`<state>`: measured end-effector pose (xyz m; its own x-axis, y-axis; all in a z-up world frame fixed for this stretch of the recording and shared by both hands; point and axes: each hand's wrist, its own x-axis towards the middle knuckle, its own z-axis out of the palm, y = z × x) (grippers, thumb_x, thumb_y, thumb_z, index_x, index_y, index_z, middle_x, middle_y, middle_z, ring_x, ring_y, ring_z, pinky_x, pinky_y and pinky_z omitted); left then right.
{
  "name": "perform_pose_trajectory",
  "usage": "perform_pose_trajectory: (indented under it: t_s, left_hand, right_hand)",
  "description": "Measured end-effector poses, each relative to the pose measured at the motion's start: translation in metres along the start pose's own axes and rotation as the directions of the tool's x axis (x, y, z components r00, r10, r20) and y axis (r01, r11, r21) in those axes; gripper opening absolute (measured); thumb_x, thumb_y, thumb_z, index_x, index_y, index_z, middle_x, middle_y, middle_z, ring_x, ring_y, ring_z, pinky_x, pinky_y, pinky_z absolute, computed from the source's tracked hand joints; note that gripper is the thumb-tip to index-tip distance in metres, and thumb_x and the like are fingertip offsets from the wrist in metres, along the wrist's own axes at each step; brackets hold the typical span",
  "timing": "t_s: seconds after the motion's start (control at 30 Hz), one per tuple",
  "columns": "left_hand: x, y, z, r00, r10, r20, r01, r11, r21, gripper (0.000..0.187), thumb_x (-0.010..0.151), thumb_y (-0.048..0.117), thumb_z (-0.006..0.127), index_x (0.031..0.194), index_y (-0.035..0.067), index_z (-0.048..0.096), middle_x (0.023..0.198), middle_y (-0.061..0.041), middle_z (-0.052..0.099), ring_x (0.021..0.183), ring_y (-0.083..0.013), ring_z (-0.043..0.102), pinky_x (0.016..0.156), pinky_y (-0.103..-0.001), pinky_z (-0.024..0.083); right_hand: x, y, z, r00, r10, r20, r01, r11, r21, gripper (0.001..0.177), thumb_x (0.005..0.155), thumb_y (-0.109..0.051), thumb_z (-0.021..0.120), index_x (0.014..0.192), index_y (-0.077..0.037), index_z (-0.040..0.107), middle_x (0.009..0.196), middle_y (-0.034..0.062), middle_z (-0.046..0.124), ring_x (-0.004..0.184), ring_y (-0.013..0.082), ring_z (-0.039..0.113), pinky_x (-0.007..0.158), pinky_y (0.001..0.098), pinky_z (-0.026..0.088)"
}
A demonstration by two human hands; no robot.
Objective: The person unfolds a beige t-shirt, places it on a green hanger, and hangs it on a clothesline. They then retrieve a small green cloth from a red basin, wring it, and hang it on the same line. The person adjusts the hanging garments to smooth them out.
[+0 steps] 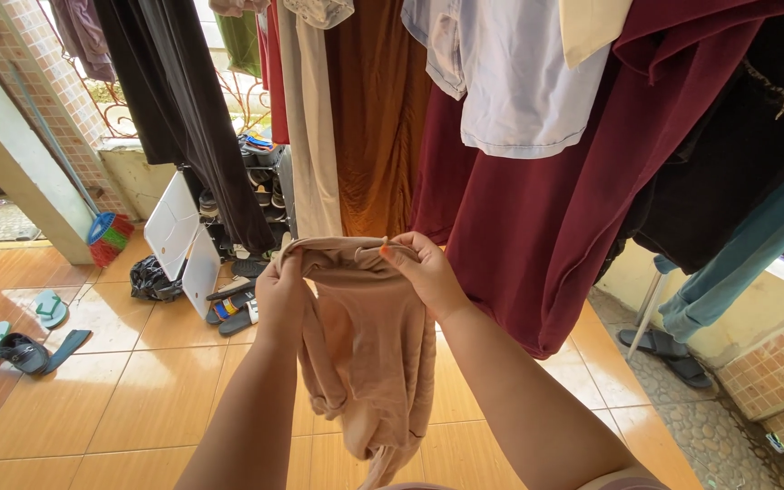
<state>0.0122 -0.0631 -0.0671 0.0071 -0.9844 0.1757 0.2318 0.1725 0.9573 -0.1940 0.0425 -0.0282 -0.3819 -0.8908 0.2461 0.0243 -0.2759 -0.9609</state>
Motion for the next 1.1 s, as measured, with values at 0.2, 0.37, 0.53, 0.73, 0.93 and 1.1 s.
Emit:
perform_pose_trajectory:
  t_s: [0.2, 0.37, 0.53, 0.73, 0.93, 1.1]
  left_hand:
    - [0.012, 0.011, -0.010, 1.000, -0.027, -0.014, 0.022, 0.955, -0.295, 0.026, 0.100, 0.024, 0.064, 0.085, 0.003, 0.067, 0.069, -0.018, 0.068, 0.062, -0.0245, 0.068, 0.063, -0.036, 0.056]
    - [-0.019, 0.044, 0.012, 0.997, 0.002, 0.073, 0.024, 0.935, -0.353, 0.017, 0.100, 0.021, 0.063, 0.096, 0.006, 0.071, 0.085, -0.012, 0.071, 0.078, -0.0193, 0.069, 0.076, -0.035, 0.057]
    - [-0.039, 0.054, 0.031, 0.964, -0.037, 0.264, 0.111, 0.955, -0.274, 0.025, 0.097, 0.015, 0.064, 0.117, 0.004, 0.074, 0.112, -0.014, 0.072, 0.100, -0.0239, 0.067, 0.097, -0.042, 0.054]
    - [-0.023, 0.009, 0.021, 0.932, -0.220, 0.289, 0.077, 0.897, 0.435, 0.054, 0.098, 0.059, 0.061, 0.129, 0.015, 0.064, 0.120, -0.020, 0.069, 0.120, -0.0395, 0.063, 0.100, -0.053, 0.048]
    - [-0.065, 0.029, 0.027, 0.906, 0.211, 0.367, -0.345, 0.871, 0.350, 0.077, 0.094, 0.040, 0.072, 0.150, 0.001, 0.036, 0.137, -0.025, 0.049, 0.137, -0.0423, 0.044, 0.116, -0.058, 0.034]
    - [-0.067, 0.031, 0.043, 0.867, -0.001, 0.498, -0.304, 0.791, 0.530, 0.131, 0.069, 0.037, 0.096, 0.162, 0.006, 0.008, 0.147, -0.035, 0.036, 0.136, -0.0571, 0.043, 0.111, -0.066, 0.041]
  right_hand:
    - [-0.008, -0.012, 0.011, 0.993, 0.058, 0.107, 0.004, 0.861, -0.509, 0.068, 0.074, -0.020, 0.090, 0.132, -0.033, 0.059, 0.103, 0.0029, 0.071, 0.104, 0.0195, 0.069, 0.095, 0.0365, 0.054]
    - [-0.019, -0.024, 0.019, 0.990, 0.078, 0.121, -0.017, 0.897, -0.441, 0.036, 0.083, -0.023, 0.082, 0.117, -0.021, 0.071, 0.103, 0.0031, 0.075, 0.106, 0.0165, 0.070, 0.097, 0.0339, 0.053]
    - [-0.018, -0.007, 0.022, 0.971, 0.091, 0.219, -0.014, 0.944, -0.328, 0.049, 0.079, -0.027, 0.087, 0.123, -0.010, 0.071, 0.119, 0.0148, 0.075, 0.116, 0.0279, 0.065, 0.105, 0.0456, 0.050]
    - [0.006, 0.010, 0.025, 0.946, 0.309, -0.102, -0.286, 0.940, 0.187, 0.046, 0.083, -0.023, 0.084, 0.125, -0.008, 0.072, 0.103, 0.0120, 0.076, 0.094, 0.0262, 0.074, 0.088, 0.0421, 0.060]
    - [0.011, -0.002, 0.037, 0.948, 0.269, -0.168, -0.162, 0.867, 0.472, 0.048, 0.088, -0.006, 0.078, 0.133, -0.006, 0.060, 0.117, 0.0144, 0.069, 0.109, 0.0315, 0.068, 0.096, 0.0492, 0.057]
    - [0.027, -0.019, 0.055, 0.961, 0.265, -0.079, -0.172, 0.795, 0.581, 0.041, 0.089, -0.007, 0.079, 0.126, -0.014, 0.064, 0.116, 0.0066, 0.071, 0.110, 0.0253, 0.069, 0.096, 0.0459, 0.058]
